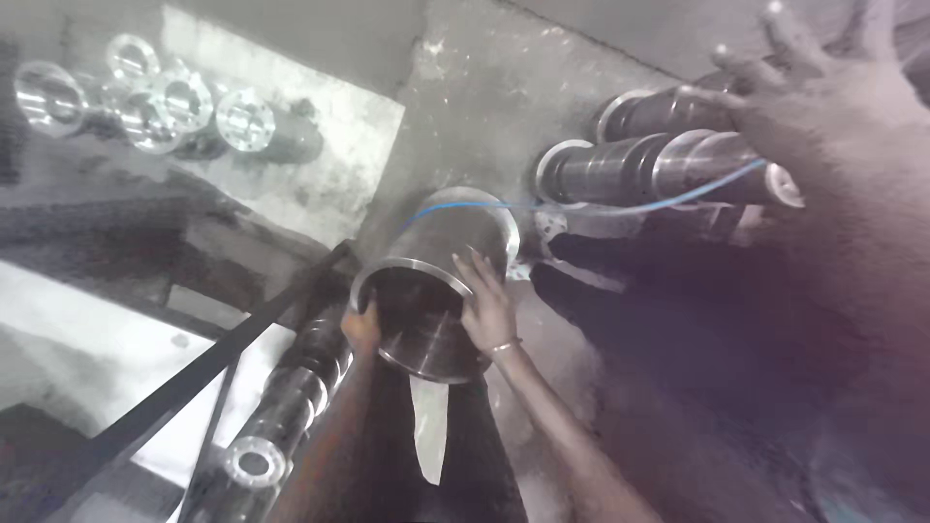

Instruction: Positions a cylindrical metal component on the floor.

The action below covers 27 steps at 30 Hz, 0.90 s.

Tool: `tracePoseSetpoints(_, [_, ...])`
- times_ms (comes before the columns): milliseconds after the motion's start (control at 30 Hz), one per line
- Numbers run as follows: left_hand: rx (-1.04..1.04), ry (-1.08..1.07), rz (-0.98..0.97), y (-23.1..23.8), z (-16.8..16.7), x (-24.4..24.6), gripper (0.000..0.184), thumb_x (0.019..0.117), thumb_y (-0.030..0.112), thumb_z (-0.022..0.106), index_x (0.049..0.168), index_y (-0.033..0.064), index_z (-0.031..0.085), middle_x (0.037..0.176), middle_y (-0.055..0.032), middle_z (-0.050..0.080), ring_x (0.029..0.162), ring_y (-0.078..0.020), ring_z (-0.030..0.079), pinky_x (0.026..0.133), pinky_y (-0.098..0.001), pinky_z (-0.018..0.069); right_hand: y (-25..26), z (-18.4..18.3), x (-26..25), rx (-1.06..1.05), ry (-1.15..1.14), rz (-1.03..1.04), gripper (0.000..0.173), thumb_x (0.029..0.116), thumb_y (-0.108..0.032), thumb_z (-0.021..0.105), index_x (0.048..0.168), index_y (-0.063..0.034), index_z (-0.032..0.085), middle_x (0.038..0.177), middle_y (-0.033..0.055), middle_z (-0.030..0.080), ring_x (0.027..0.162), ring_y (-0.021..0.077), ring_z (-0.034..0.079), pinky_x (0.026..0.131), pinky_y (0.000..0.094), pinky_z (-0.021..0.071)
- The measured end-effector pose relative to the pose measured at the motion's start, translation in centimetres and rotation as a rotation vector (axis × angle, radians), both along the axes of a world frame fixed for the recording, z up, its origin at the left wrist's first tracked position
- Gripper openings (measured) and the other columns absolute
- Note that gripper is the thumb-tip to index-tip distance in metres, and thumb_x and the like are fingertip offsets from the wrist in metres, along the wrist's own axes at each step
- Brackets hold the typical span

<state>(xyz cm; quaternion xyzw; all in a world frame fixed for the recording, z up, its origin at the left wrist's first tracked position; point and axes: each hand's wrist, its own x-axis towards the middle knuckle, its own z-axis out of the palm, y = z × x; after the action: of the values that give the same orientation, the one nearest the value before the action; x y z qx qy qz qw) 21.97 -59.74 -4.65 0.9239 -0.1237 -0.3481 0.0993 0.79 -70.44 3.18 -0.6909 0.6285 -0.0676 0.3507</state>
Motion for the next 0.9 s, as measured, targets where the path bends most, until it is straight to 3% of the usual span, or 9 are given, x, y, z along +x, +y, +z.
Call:
tracePoseSetpoints(233, [-0.029,0.022,0.055,0.8,-0.9,1.0,0.055,0.0932,0.051,0.072,0.114,0.0004,0.072,0.103,-0.0182,0.074,0.099,-0.0316,0.071,0.093,-0.0549,0.0541,-0.7,-0.2,1.6,-0.049,-0.005,0.044,0.070,0.0794,0.004,0.059,0.142,-0.0265,0.064,0.150,0.0147,0.055,0.139,0.0377,0.052,0.114,0.0576,0.0437])
tracePoseSetpoints(367, [0.014,0.042,0.075,0.6,-0.8,1.2,0.058,0.0934,0.053,0.071,0.110,-0.0025,0.071,0.100,-0.0215,0.072,0.097,-0.0357,0.070,0.091,-0.0570,0.0536,-1.8,-0.4,2.0,-0.009,0.010,0.078,0.070,0.0800,0.004,0.059,0.143,-0.0273,0.063,0.150,0.0146,0.055,0.139,0.0371,0.053,0.113,0.0568,0.0442])
tracePoseSetpoints(500, [-0.007,0.058,0.159,1.1,-1.2,0.3,0.055,0.0916,0.050,0.075,0.109,-0.0024,0.072,0.097,-0.0212,0.073,0.094,-0.0350,0.071,0.089,-0.0571,0.0548,-2.5,0.0,1.7,0.047,0.008,0.090,0.067,0.0837,0.004,0.059,0.143,-0.0272,0.063,0.150,0.0128,0.056,0.138,0.0347,0.055,0.111,0.0553,0.0468])
tracePoseSetpoints(600, [0.008,0.080,0.210,0.7,-1.0,-0.2,0.052,0.0923,0.048,0.074,0.104,-0.0020,0.072,0.093,-0.0199,0.072,0.090,-0.0342,0.070,0.086,-0.0565,0.0553,-3.0,0.1,1.3,0.064,0.033,0.120,0.064,0.0858,0.002,0.059,0.143,-0.0259,0.063,0.152,0.0126,0.054,0.140,0.0350,0.052,0.115,0.0544,0.0435])
tracePoseSetpoints(733, [0.007,0.064,0.170,-0.1,-0.3,-0.9,0.045,0.0941,0.040,0.074,0.112,-0.0011,0.072,0.101,-0.0207,0.073,0.099,-0.0345,0.070,0.092,-0.0559,0.0533,-3.7,0.2,0.5,0.062,0.043,0.123,0.065,0.0856,0.002,0.058,0.144,-0.0275,0.062,0.151,0.0127,0.055,0.138,0.0347,0.055,0.112,0.0551,0.0460])
tracePoseSetpoints(833, [0.012,0.066,0.139,-0.7,0.0,-0.9,0.051,0.0940,0.047,0.073,0.113,0.0002,0.072,0.102,-0.0198,0.073,0.099,-0.0332,0.070,0.093,-0.0553,0.0530,-4.3,0.4,0.3,0.077,0.026,0.093,0.064,0.0858,0.001,0.059,0.144,-0.0254,0.062,0.151,0.0137,0.055,0.139,0.0339,0.053,0.113,0.0524,0.0460])
tracePoseSetpoints(900, [0.034,0.076,0.121,-0.8,0.2,-1.1,0.055,0.0947,0.051,0.070,0.116,0.0006,0.071,0.105,-0.0204,0.073,0.103,-0.0343,0.070,0.096,-0.0562,0.0523,-3.6,0.7,-0.5,0.072,-0.015,0.047,0.058,0.0914,-0.009,0.061,0.148,-0.0202,0.057,0.156,0.0163,0.048,0.145,0.0340,0.047,0.115,0.0501,0.0439])
